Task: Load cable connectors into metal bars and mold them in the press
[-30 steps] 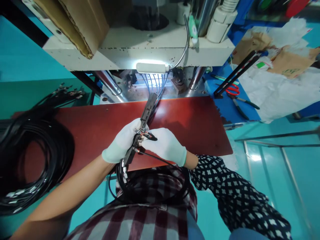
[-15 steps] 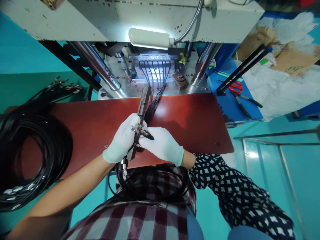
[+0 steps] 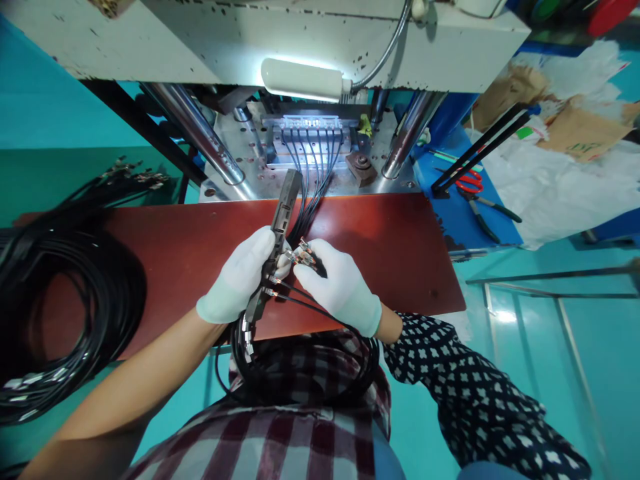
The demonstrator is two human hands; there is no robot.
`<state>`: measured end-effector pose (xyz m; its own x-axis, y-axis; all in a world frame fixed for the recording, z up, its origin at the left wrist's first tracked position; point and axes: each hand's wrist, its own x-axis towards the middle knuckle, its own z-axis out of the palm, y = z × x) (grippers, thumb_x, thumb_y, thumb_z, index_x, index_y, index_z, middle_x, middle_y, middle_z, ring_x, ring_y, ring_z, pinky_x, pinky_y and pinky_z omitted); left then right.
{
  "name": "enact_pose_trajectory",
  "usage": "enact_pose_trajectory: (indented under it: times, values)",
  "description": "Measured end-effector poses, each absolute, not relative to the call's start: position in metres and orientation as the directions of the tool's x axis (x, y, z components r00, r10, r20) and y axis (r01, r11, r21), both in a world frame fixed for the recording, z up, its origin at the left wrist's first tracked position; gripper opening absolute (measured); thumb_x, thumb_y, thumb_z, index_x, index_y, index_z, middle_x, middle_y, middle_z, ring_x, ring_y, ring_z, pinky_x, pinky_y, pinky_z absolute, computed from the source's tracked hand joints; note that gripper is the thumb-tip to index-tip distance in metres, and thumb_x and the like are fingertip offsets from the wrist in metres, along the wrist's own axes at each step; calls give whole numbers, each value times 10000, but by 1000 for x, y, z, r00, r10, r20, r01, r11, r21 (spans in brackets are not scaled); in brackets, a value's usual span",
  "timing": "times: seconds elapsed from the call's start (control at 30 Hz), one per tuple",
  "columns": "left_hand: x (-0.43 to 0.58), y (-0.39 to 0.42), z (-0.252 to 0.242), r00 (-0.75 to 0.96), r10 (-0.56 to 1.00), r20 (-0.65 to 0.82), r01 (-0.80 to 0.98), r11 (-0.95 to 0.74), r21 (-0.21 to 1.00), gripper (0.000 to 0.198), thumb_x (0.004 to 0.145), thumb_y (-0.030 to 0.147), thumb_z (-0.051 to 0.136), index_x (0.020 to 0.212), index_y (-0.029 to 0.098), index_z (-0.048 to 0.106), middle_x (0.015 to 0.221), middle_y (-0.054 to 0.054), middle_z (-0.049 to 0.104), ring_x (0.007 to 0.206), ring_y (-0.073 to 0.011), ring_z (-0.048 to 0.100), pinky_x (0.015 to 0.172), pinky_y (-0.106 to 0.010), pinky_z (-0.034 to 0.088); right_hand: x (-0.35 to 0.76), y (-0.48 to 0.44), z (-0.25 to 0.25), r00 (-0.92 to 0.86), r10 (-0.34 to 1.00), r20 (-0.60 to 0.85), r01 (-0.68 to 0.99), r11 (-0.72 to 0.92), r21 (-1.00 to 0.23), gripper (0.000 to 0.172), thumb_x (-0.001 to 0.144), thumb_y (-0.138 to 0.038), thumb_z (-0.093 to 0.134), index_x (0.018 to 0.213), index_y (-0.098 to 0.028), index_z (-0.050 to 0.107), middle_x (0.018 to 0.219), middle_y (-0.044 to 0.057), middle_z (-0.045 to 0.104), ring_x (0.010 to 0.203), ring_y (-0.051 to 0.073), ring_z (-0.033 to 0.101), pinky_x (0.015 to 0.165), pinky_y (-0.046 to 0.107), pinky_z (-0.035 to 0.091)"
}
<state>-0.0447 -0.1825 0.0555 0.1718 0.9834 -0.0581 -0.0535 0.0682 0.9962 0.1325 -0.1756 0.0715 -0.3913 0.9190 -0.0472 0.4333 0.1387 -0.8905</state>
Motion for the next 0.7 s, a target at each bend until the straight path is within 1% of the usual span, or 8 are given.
enact_pose_trajectory:
  times: [0.13,0.2,0.33,0.4,0.5,0.6,0.63,0.7]
  values:
    - [-45,-182,57,175,983,-48,-23,53,998,395,1020,481,382,784,187,500,650,15,487,574,-112,434,563,-263,385,132,-175,73,-444,893,-78,363,100,-926,186,940,-237,466,792,-184,565,692,-25,589,653,118,538,664,259,409]
    - [-45,-182,57,173,984,-48,-16,51,999,397,1011,495,400,780,189,504,654,13,492,578,-117,440,568,-265,390,132,-172,74,-441,891,-105,361,69,-930,184,919,-246,496,764,-178,569,684,-20,600,642,118,537,642,258,406]
    - [-47,-181,56,166,985,-42,1,42,999,391,1004,494,421,785,190,535,693,1,520,620,-132,470,632,-281,427,132,-167,72,-473,844,-255,351,-85,-933,259,866,-369,622,717,-158,609,616,-17,594,581,118,519,568,252,397]
    - [-48,-181,53,159,987,-32,18,30,999,379,1004,485,429,799,191,553,739,-10,544,661,-141,486,667,-289,437,134,-167,70,-504,823,-262,326,-100,-940,283,855,-411,654,744,-151,635,646,-6,625,593,123,534,576,253,414]
    - [-49,-181,50,133,990,-44,20,42,999,380,991,506,447,813,195,573,794,-24,572,700,-150,500,676,-290,442,134,-170,67,-464,882,-75,397,132,-908,279,856,-411,672,739,-163,624,724,16,655,650,131,542,613,256,398]
    - [-49,-182,49,155,983,-95,-8,97,995,400,992,529,423,812,205,574,736,-13,549,634,-144,482,604,-284,430,131,-175,66,-459,877,143,563,411,-717,329,886,-385,619,640,-178,549,674,23,594,624,125,480,612,277,329]
    - [-48,-182,49,164,981,-100,-8,103,995,401,996,525,413,809,207,570,722,-9,537,621,-142,475,594,-284,427,130,-175,66,-465,868,176,594,453,-665,347,892,-373,596,614,-181,518,646,18,563,605,121,449,606,284,309]
    - [-48,-182,48,158,983,-90,10,90,996,388,1001,505,416,797,206,553,730,-8,520,639,-142,470,616,-285,431,127,-174,67,-478,866,148,596,443,-669,362,902,-349,557,591,-182,479,594,-2,508,574,108,398,591,287,281]
